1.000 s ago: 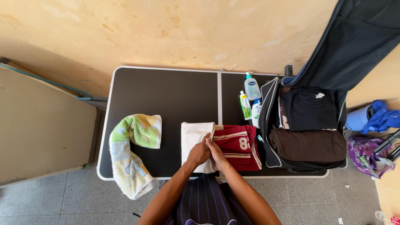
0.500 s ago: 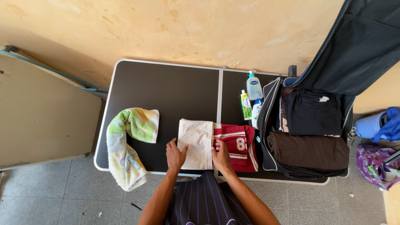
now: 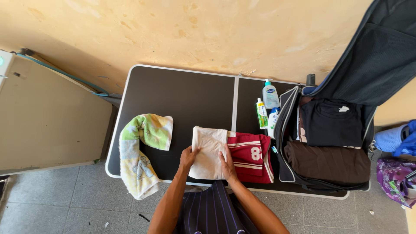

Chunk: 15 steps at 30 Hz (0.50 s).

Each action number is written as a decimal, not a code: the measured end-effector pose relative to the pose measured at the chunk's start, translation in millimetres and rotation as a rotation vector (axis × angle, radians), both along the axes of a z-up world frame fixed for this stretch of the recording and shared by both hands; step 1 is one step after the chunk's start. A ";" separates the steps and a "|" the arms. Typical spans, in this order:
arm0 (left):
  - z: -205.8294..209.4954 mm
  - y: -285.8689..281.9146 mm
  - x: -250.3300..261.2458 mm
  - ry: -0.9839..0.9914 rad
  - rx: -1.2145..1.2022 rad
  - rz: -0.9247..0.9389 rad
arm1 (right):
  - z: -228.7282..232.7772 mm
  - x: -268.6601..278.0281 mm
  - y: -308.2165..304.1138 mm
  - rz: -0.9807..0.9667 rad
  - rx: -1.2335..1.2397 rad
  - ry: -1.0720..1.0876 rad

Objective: The person folds several garments and a towel on a table, then places them into an open suitcase. Items handled include a brown t-shirt, a black t-shirt, a red and white t-shirt, and a patterned towel. The person folds each item by hand and stacks them inside the suitcase.

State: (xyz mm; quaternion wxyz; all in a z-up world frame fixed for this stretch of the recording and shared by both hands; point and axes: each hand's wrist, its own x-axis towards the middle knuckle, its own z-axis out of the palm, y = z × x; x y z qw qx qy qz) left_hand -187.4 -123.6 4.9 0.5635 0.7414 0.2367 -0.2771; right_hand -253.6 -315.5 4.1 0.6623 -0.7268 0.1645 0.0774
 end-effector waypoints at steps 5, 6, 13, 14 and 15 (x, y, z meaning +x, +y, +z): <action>22.9 29.5 2.6 -0.120 -0.027 0.033 | -8.9 11.0 26.6 0.002 0.126 -0.021; 26.5 37.2 3.4 -0.157 -0.040 0.047 | -9.7 13.3 34.6 0.025 0.107 -0.024; 39.2 110.4 12.0 -0.211 0.127 0.042 | -18.5 31.2 107.3 0.150 0.105 -0.025; 40.0 119.3 12.9 -0.236 0.136 0.032 | -19.9 32.9 115.3 0.159 0.123 -0.016; 41.2 127.0 13.9 -0.260 0.145 0.022 | -21.0 35.9 123.3 0.182 0.141 -0.011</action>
